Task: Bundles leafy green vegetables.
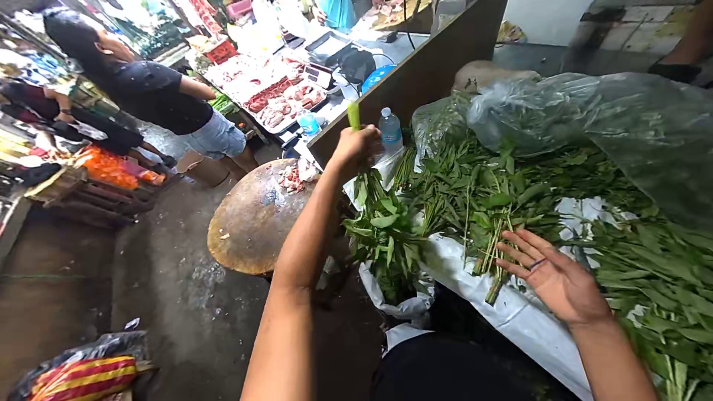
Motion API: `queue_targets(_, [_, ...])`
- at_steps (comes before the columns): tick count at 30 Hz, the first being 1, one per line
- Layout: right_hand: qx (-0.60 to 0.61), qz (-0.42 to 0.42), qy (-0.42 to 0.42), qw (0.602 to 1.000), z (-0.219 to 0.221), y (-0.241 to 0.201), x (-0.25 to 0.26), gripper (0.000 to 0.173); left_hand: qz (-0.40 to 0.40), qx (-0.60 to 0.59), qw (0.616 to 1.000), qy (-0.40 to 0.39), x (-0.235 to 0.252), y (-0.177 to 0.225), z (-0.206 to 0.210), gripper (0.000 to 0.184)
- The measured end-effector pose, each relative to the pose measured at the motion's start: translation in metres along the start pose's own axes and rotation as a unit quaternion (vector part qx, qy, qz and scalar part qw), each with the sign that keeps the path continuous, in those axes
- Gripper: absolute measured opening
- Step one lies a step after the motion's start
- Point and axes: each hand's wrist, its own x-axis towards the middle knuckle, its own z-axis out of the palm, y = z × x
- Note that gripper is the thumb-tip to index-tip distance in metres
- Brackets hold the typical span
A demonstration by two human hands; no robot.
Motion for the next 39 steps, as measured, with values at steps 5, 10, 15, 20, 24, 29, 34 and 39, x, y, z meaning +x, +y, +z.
queue_targets(5, [0.051, -0.053, 0.004, 0.997, 0.035, -0.005, 0.008, 0.063, 0.001, -0.041, 0.998, -0.046, -0.067, -0.015, 0.041, 0.025])
queue_targets(10, [0.055, -0.118, 0.026, 0.991, 0.075, -0.008, 0.04, 0.066, 0.043, 0.134, 0.964, -0.225, -0.159, -0.05, 0.165, 0.021])
queue_targets(15, [0.019, -0.093, -0.021, 0.995, 0.086, -0.002, 0.044, 0.065, 0.008, 0.081, 0.988, -0.131, -0.173, -0.063, 0.196, 0.014])
queue_targets(20, [0.038, -0.063, -0.076, 0.994, 0.079, 0.005, 0.034, 0.064, -0.013, 0.065, 0.984, -0.164, -0.186, -0.068, 0.186, 0.013])
queue_targets(24, [-0.004, -0.024, -0.123, 0.992, 0.064, 0.005, 0.027, 0.069, -0.024, 0.028, 0.952, -0.303, -0.203, -0.076, 0.173, 0.019])
queue_targets(29, [-0.058, -0.061, -0.119, 0.989, 0.079, 0.026, 0.023, 0.065, -0.026, 0.088, 0.985, -0.146, -0.223, -0.084, 0.169, 0.022])
queue_targets(34, [-0.108, -0.082, -0.048, 0.99, 0.1, 0.054, 0.013, 0.057, -0.032, 0.135, 0.99, -0.011, -0.239, -0.095, 0.152, 0.03])
queue_targets(39, [-0.182, -0.01, -0.104, 0.978, 0.136, 0.059, 0.001, 0.082, -0.041, 0.11, 0.986, 0.12, -0.235, -0.118, 0.127, 0.029])
